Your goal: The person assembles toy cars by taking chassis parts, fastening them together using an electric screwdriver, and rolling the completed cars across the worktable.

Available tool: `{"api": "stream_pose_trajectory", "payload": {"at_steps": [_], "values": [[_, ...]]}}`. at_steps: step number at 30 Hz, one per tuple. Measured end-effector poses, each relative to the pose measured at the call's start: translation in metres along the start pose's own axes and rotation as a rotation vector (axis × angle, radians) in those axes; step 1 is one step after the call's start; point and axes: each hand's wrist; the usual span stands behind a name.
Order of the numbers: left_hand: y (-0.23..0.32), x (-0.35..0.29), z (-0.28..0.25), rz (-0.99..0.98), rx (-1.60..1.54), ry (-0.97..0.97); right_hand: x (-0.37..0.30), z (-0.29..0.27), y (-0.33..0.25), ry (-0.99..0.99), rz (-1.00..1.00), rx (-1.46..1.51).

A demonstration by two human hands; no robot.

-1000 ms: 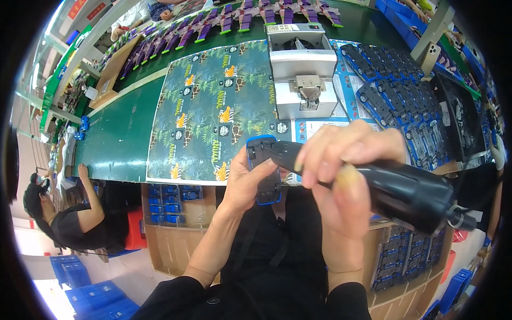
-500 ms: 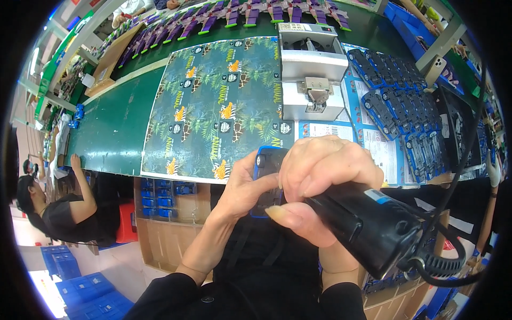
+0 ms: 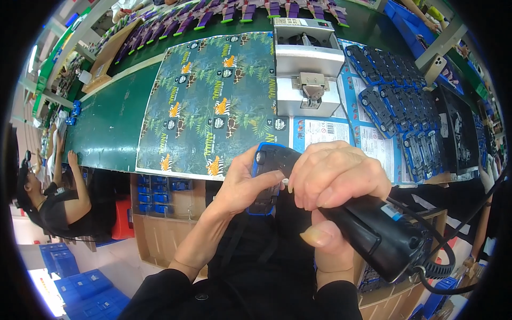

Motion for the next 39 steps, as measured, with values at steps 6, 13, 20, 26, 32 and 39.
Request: {"api": "stream_pose_trajectory", "payload": {"at_steps": [6,13,20,26,32,39], "values": [[0.012,0.003,-0.011,0.047,0.028,0.033,0.004,0.000,-0.005,0.158,-0.041,0.044],[0.056,0.021,-0.096,0.664,1.404,0.485,0.015,-0.035,-0.031,0.122,-0.008,-0.275],[0.061,-0.029,-0.246,0.500,1.898,0.466,-0.041,-0.068,-0.007,0.139,0.282,-0.324],[0.036,-0.123,-0.337,0.330,1.686,1.111,-0.040,-0.058,0.018,0.204,0.350,-0.311],[0.000,-0.076,-0.216,0.725,1.340,0.672,-0.040,-0.062,0.000,0.191,0.295,-0.429],[-0.003,0.013,-0.015,1.037,0.996,0.152,-0.020,-0.046,-0.067,0.177,0.329,-0.228]]}}
Point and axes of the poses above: each hand's wrist, its own x-axis towards the middle knuckle, its own z-axis out of the palm, y = z × x, and after that the axes turned 14 degrees about -z, right-handed
